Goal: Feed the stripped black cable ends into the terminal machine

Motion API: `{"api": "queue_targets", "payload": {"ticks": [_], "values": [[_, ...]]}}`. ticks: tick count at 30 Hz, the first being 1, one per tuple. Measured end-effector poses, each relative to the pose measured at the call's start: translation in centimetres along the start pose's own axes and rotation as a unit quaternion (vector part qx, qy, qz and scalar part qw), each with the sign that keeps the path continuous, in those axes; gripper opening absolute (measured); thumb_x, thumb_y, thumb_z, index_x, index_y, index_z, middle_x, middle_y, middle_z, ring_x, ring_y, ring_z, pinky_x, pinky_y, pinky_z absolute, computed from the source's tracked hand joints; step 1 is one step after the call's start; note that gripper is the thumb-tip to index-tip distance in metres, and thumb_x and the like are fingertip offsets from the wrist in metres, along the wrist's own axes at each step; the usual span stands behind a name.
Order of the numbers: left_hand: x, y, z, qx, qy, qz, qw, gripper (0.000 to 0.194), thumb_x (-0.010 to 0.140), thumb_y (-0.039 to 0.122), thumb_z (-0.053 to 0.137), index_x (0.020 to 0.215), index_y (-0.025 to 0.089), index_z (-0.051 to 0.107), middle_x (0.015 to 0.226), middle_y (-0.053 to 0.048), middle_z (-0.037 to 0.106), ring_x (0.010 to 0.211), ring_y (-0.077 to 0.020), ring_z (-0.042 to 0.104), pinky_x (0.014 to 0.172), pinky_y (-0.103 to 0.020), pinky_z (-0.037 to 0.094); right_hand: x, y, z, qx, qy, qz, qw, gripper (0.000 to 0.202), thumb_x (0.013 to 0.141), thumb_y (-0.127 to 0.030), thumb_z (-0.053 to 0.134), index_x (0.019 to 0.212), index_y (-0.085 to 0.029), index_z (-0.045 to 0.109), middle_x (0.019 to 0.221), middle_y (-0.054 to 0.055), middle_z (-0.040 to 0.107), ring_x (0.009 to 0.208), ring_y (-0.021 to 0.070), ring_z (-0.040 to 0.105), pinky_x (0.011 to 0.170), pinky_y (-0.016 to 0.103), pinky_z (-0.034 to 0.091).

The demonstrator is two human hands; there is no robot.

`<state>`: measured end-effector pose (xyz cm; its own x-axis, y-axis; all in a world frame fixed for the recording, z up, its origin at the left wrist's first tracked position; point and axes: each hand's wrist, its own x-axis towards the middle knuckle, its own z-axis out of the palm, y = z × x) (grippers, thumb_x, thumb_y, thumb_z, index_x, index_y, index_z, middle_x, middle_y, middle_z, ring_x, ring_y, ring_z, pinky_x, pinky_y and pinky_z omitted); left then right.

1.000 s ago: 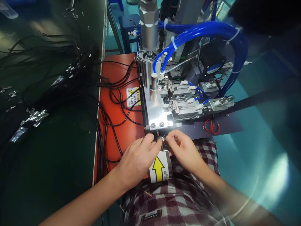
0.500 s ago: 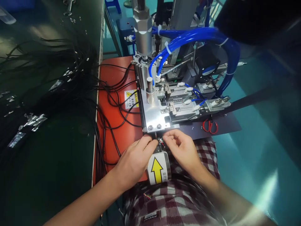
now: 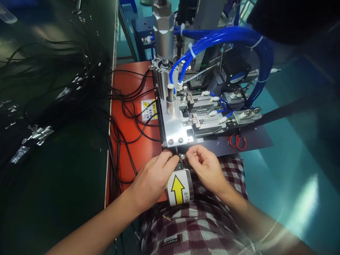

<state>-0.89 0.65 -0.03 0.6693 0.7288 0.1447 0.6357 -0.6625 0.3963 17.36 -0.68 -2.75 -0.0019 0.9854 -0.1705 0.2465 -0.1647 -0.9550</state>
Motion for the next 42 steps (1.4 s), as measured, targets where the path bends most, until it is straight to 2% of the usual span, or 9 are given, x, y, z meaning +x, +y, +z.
{"api": "queue_targets", "payload": {"ticks": [16, 18, 21, 23, 26, 28, 31, 34, 42], "values": [[0.1, 0.1, 0.0, 0.003, 0.013, 0.0, 1.0, 0.025, 0.09, 0.008, 0.038, 0.105, 0.009, 0.058, 0.092, -0.011, 0.059, 0.077, -0.0204, 0.063, 0.065, -0.031, 0.057, -1.7, 0.3, 0.5, 0.153, -0.04, 0.161, 0.974, 0.028, 0.08, -0.043, 0.062, 0.08, -0.016, 0.059, 0.059, -0.004, 0.049, 0.045, 0.0088, 0.039, 0.041, 0.021, 0.03], [0.1, 0.0, 0.0, 0.003, 0.017, 0.0, 1.0, 0.026, 0.089, 0.007, 0.038, 0.105, 0.01, 0.058, 0.092, -0.011, 0.059, 0.076, -0.0202, 0.062, 0.064, -0.031, 0.056, -1.9, 0.0, 0.8, 0.119, -0.009, 0.133, 0.984, 0.023, 0.081, -0.039, 0.061, 0.077, -0.016, 0.059, 0.06, -0.003, 0.05, 0.046, 0.0097, 0.041, 0.043, 0.022, 0.031], [0.0, 0.0, 0.0, 0.0, 0.018, 0.001, 1.0, 0.027, 0.089, 0.006, 0.038, 0.106, 0.009, 0.058, 0.093, -0.011, 0.059, 0.077, -0.0205, 0.063, 0.064, -0.031, 0.057, -1.8, -0.6, 0.6, -0.044, 0.05, 0.002, 0.998, 0.014, 0.085, -0.028, 0.056, 0.076, -0.017, 0.06, 0.066, 0.0, 0.055, 0.055, 0.0126, 0.048, 0.052, 0.025, 0.037], [0.1, 0.0, 0.1, 0.0, 0.019, 0.001, 1.0, 0.027, 0.089, 0.007, 0.038, 0.107, 0.009, 0.058, 0.093, -0.012, 0.059, 0.078, -0.0208, 0.063, 0.065, -0.032, 0.057, -1.7, -0.8, 0.1, -0.145, 0.061, -0.09, 0.983, 0.013, 0.087, -0.022, 0.053, 0.076, -0.018, 0.059, 0.068, 0.001, 0.056, 0.06, 0.0141, 0.05, 0.059, 0.027, 0.039], [0.1, 0.0, 0.1, 0.001, 0.02, 0.001, 1.0, 0.026, 0.089, 0.007, 0.039, 0.107, 0.009, 0.058, 0.093, -0.012, 0.059, 0.077, -0.0207, 0.063, 0.064, -0.031, 0.056, -1.5, -1.0, -0.3, -0.182, 0.047, -0.139, 0.972, 0.013, 0.088, -0.019, 0.05, 0.077, -0.018, 0.058, 0.069, 0.001, 0.056, 0.062, 0.0149, 0.051, 0.062, 0.028, 0.039], [0.1, 0.0, 0.1, 0.003, 0.02, 0.004, 1.0, 0.026, 0.089, 0.006, 0.039, 0.106, 0.01, 0.058, 0.092, -0.011, 0.059, 0.077, -0.0206, 0.062, 0.064, -0.03, 0.056, -1.2, -0.9, -0.4, -0.145, 0.038, -0.106, 0.983, 0.012, 0.087, -0.021, 0.051, 0.077, -0.018, 0.058, 0.07, 0.001, 0.056, 0.062, 0.0148, 0.051, 0.061, 0.028, 0.039], [0.1, 0.0, 0.1, 0.006, 0.019, 0.006, 1.0, 0.027, 0.088, 0.006, 0.039, 0.107, 0.009, 0.057, 0.092, -0.011, 0.059, 0.076, -0.0209, 0.062, 0.063, -0.031, 0.056, -0.6, -0.5, -0.3, 0.003, -0.003, 0.034, 0.999, 0.014, 0.084, -0.029, 0.055, 0.074, -0.019, 0.057, 0.06, -0.002, 0.051, 0.05, 0.0121, 0.045, 0.048, 0.025, 0.034], [0.1, 0.0, 0.0, 0.003, 0.015, 0.005, 1.0, 0.026, 0.088, 0.006, 0.04, 0.108, 0.009, 0.057, 0.092, -0.011, 0.058, 0.075, -0.0211, 0.062, 0.063, -0.032, 0.056, 0.0, 0.0, -0.3, 0.145, -0.051, 0.139, 0.978, 0.021, 0.08, -0.037, 0.06, 0.071, -0.018, 0.056, 0.05, -0.006, 0.044, 0.041, 0.009, 0.038, 0.042, 0.023, 0.028], [0.2, -0.1, 0.2, 0.002, 0.012, 0.0, 1.0, 0.028, 0.088, 0.006, 0.038, 0.108, 0.01, 0.057, 0.092, -0.01, 0.058, 0.076, -0.0197, 0.061, 0.063, -0.03, 0.055, 0.1, -0.3, -0.1, 0.202, -0.025, 0.129, 0.97, 0.031, 0.077, -0.046, 0.066, 0.077, -0.016, 0.06, 0.068, -0.001, 0.057, 0.048, 0.0096, 0.048, 0.049, 0.025, 0.034]]}}
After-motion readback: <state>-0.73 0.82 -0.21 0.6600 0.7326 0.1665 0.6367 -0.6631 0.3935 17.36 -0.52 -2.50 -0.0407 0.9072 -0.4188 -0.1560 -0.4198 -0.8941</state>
